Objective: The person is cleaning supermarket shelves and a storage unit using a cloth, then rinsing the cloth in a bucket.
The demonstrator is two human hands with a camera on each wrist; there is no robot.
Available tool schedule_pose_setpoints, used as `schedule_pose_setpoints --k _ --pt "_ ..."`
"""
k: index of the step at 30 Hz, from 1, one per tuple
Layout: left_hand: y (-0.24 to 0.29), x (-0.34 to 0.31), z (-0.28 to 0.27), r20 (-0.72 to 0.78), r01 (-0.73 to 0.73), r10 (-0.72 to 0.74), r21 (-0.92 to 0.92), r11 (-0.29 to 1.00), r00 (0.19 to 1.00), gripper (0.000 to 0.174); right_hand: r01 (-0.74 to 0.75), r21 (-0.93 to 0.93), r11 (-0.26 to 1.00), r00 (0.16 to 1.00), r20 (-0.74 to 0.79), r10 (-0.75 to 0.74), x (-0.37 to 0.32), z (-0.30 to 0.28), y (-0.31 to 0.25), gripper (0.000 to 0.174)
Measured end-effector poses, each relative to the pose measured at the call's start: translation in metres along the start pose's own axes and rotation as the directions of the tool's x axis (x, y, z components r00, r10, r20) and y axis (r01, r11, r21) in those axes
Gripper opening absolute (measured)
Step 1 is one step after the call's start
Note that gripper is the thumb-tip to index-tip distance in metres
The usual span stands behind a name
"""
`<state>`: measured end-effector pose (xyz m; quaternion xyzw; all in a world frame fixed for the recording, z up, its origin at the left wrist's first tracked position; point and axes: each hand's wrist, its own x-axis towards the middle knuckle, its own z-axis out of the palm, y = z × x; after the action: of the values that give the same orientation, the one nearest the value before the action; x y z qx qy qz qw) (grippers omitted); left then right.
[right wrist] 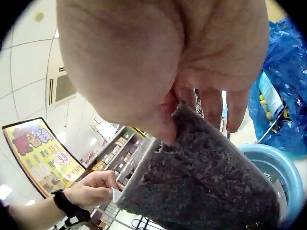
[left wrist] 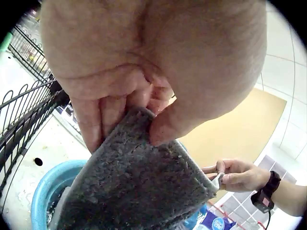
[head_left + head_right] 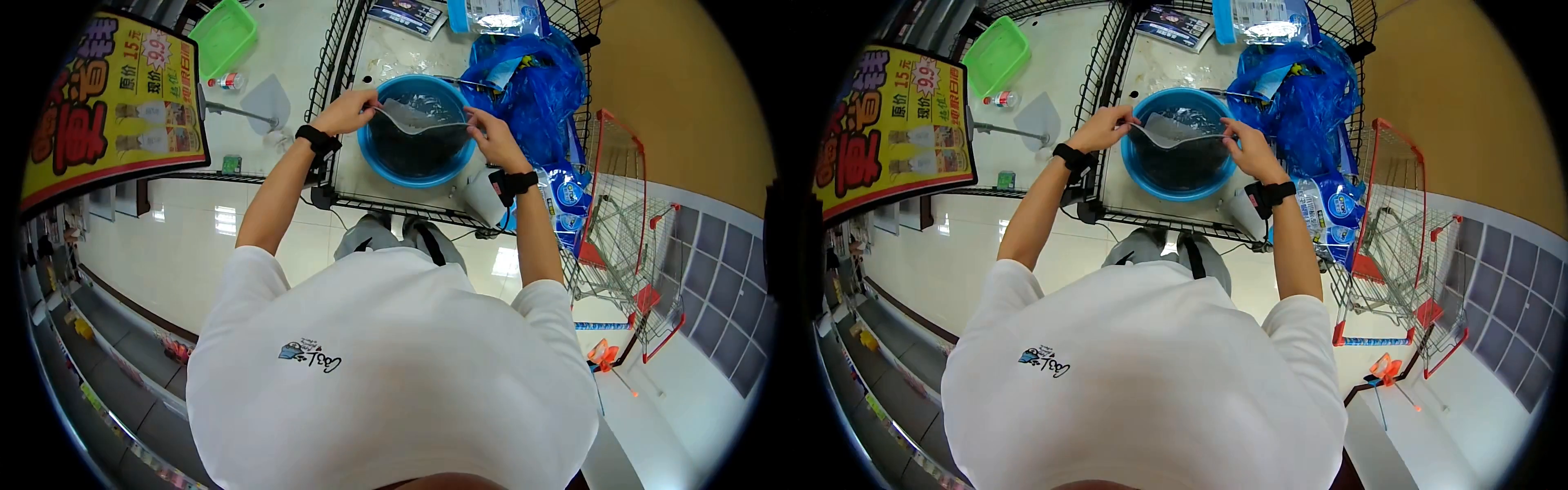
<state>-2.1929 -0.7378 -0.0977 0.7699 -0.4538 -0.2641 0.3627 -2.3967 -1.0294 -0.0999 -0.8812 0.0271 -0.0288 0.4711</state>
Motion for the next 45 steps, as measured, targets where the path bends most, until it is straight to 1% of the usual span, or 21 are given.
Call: schedule_pose_setpoints --k 2,3,5,8,14,18,20,21,23,24,26,27,29,30,32,33,34,37,41,43,45 --pt "0.017 -0.004 -0.011 -0.015 0.017 -0.017 -0.016 1.000 1.000 0.004 -0.049 0.105 0.993 0.999 -0.004 0.050 -0.002 -0.008 -0.020 0.028" --pt "0.021 -0.006 -0.014 -0.025 -0.003 0.001 -0.075 0.997 1.000 0.004 -0.045 0.102 0.994 0.999 -0.004 0.046 -0.002 -0.010 -0.030 0.028" --pt "0.034 -0.009 -0.022 -0.031 -0.037 0.032 -0.154 0.987 0.999 0.004 -0.001 0.264 0.965 0.999 -0.041 0.013 -0.002 -0.013 -0.051 0.010" --pt "0.049 -0.013 -0.024 -0.149 -0.105 0.071 -0.235 0.966 0.986 0.005 -0.024 0.272 0.962 0.998 -0.042 0.036 -0.003 -0.024 -0.079 0.007" --pt "0.083 -0.026 -0.044 -0.169 -0.086 0.048 -0.225 0.970 0.984 0.005 0.105 0.317 0.943 0.986 -0.154 -0.058 -0.004 -0.037 -0.102 0.004" --pt "0.073 -0.024 -0.036 -0.222 -0.057 0.004 -0.231 0.971 0.975 0.007 0.062 0.366 0.929 0.985 -0.171 0.002 -0.002 -0.034 -0.085 0.002" --pt "0.051 -0.020 -0.019 -0.264 -0.055 0.019 -0.130 0.990 0.964 0.007 0.067 0.355 0.933 0.978 -0.207 0.009 0.002 -0.016 -0.052 0.004" --pt "0.037 -0.017 -0.008 -0.260 -0.053 0.017 -0.132 0.990 0.965 0.007 0.066 0.312 0.948 0.976 -0.220 0.004 0.002 -0.005 -0.036 0.005" --pt "0.005 -0.011 0.019 -0.182 -0.054 0.069 0.086 0.995 0.981 0.011 0.050 0.185 0.981 0.971 -0.240 -0.004 0.004 0.020 -0.005 0.008" --pt "-0.004 -0.010 0.032 -0.180 -0.048 0.063 0.083 0.995 0.982 0.011 0.007 0.077 0.997 0.986 -0.166 0.006 0.005 0.029 0.008 0.013" --pt "-0.019 -0.005 0.062 -0.036 -0.030 0.036 0.169 0.985 0.999 0.018 -0.169 -0.064 0.983 0.985 0.008 0.170 0.006 0.045 0.000 0.019" --pt "-0.028 -0.002 0.077 0.053 -0.035 0.023 0.249 0.968 0.998 0.023 -0.175 -0.061 0.983 0.984 0.012 0.176 0.009 0.058 0.012 0.019" --pt "-0.045 0.001 0.109 0.164 -0.005 -0.059 0.369 0.930 0.985 0.031 0.174 -0.404 0.898 0.967 0.240 -0.079 0.013 0.092 0.054 0.024" --pt "-0.050 0.003 0.120 0.169 -0.002 -0.064 0.365 0.931 0.984 0.031 0.170 -0.400 0.901 0.967 0.243 -0.074 0.015 0.100 0.053 0.024" --pt "-0.061 0.010 0.135 0.335 -0.182 -0.031 0.584 0.791 0.942 0.033 0.160 -0.605 0.780 0.913 0.390 0.116 0.017 0.117 0.043 0.026" --pt "-0.065 0.014 0.142 0.387 -0.168 -0.112 0.620 0.766 0.915 0.034 0.100 -0.618 0.780 0.872 0.432 0.230 0.020 0.123 0.040 0.023" --pt "-0.062 0.018 0.144 0.392 -0.167 -0.117 0.618 0.769 0.913 0.034 0.098 -0.614 0.784 0.869 0.436 0.233 0.022 0.129 0.042 0.023" --pt "-0.063 0.027 0.149 0.424 -0.110 -0.259 0.673 0.732 0.868 0.029 -0.045 -0.691 0.722 0.805 0.402 0.435 0.029 0.146 0.054 0.028" --pt "-0.082 0.036 0.161 0.385 -0.081 -0.252 0.670 0.738 0.888 0.026 -0.089 -0.693 0.716 0.767 0.411 0.493 0.038 0.156 0.081 0.029" --pt "-0.088 0.043 0.166 0.326 -0.045 -0.228 0.654 0.756 0.918 0.022 -0.115 -0.664 0.739 0.849 0.320 0.420 0.042 0.158 0.089 0.028" --pt "-0.093 0.048 0.171 0.272 0.013 -0.228 0.616 0.787 0.935 0.023 -0.125 -0.677 0.725 0.868 0.279 0.410 0.046 0.163 0.094 0.027"
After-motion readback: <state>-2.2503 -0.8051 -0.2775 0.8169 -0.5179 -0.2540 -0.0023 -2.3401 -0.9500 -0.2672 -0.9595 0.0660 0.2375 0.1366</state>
